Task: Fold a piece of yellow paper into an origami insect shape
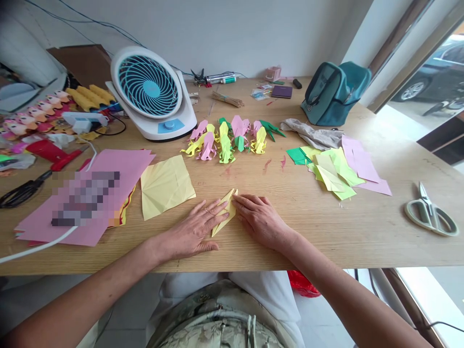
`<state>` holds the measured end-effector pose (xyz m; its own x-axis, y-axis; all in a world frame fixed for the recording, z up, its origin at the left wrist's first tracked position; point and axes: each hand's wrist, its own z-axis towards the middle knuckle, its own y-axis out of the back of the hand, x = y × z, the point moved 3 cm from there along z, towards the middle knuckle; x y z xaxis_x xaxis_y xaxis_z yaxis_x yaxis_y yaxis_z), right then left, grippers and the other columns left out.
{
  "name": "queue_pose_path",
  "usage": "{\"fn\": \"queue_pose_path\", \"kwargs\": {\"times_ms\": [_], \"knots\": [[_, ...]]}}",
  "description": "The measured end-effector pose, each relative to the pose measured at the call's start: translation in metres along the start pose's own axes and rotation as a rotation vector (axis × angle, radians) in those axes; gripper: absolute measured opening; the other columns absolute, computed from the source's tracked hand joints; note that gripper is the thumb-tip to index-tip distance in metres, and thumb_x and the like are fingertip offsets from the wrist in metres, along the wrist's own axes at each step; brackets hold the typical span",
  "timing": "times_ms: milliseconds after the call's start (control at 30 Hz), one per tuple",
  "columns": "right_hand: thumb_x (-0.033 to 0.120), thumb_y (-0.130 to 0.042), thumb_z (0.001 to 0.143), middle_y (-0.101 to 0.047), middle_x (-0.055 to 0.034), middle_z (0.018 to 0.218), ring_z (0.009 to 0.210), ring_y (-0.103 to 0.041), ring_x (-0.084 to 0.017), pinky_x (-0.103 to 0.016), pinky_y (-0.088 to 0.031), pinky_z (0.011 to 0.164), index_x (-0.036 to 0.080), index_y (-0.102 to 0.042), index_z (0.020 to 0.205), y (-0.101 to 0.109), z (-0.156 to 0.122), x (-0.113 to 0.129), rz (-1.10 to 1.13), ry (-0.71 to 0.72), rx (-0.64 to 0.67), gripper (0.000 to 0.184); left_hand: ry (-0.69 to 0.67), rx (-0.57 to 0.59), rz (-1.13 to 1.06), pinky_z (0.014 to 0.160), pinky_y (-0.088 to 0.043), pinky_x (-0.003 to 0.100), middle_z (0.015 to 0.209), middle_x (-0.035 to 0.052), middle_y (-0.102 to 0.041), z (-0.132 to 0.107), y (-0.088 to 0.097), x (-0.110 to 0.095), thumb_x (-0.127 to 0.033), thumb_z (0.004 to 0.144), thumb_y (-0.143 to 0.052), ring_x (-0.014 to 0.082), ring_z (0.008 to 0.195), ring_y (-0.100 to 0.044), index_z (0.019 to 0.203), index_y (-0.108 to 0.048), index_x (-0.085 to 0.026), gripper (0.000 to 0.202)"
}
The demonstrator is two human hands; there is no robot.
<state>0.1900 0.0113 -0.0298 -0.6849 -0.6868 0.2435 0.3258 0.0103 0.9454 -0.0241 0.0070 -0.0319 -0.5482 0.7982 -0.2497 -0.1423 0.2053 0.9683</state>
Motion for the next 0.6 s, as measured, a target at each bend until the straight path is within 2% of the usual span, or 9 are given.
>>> {"fn": "queue_pose_path", "kwargs": {"times_ms": [167, 367, 467, 600], "knots": [[0.025, -0.043, 0.100, -0.049, -0.0122, 0.149, 0.133, -0.048, -0.028, -0.049, -0.042, 0.104, 0.020, -0.044, 0.148, 0.000, 0.001, 0.001, -0.010, 0.000, -0.014, 0.048, 0.029, 0.013, 0.041, 0.118, -0.023, 0.058, 0.160, 0.0173, -0.029, 0.004, 0.006, -0.007, -0.061, 0.090, -0.054, 0.0319, 0.151, -0.020, 0.144, -0.043, -0.018, 0.070], [0.023, -0.045, 0.099, -0.055, -0.0144, 0.144, 0.128, -0.052, -0.028, -0.049, -0.044, 0.103, 0.019, -0.047, 0.145, 0.004, 0.005, -0.002, 0.019, 0.037, -0.026, 0.047, 0.062, -0.073, 0.028, 0.116, -0.034, 0.051, 0.157, 0.0231, -0.031, 0.007, 0.005, -0.019, -0.060, 0.086, -0.061, 0.0336, 0.149, -0.026, 0.133, -0.052, -0.011, 0.068], [0.022, -0.047, 0.097, -0.054, -0.0161, 0.144, 0.129, -0.052, -0.028, -0.049, -0.045, 0.103, 0.019, -0.046, 0.146, 0.004, 0.006, -0.007, 0.052, 0.087, -0.025, 0.049, 0.082, -0.119, -0.005, 0.116, -0.035, 0.050, 0.155, 0.0213, -0.036, 0.006, 0.000, -0.018, -0.059, 0.085, -0.063, 0.0331, 0.147, -0.029, 0.133, -0.052, -0.014, 0.067], [0.022, -0.047, 0.097, -0.053, -0.0169, 0.145, 0.128, -0.054, -0.027, -0.048, -0.045, 0.104, 0.018, -0.046, 0.146, 0.002, 0.008, -0.013, 0.065, 0.133, -0.014, 0.048, 0.047, -0.133, -0.002, 0.118, -0.033, 0.050, 0.156, 0.0178, -0.036, 0.005, -0.002, -0.018, -0.055, 0.089, -0.060, 0.0322, 0.149, -0.024, 0.137, -0.050, -0.014, 0.064]]}}
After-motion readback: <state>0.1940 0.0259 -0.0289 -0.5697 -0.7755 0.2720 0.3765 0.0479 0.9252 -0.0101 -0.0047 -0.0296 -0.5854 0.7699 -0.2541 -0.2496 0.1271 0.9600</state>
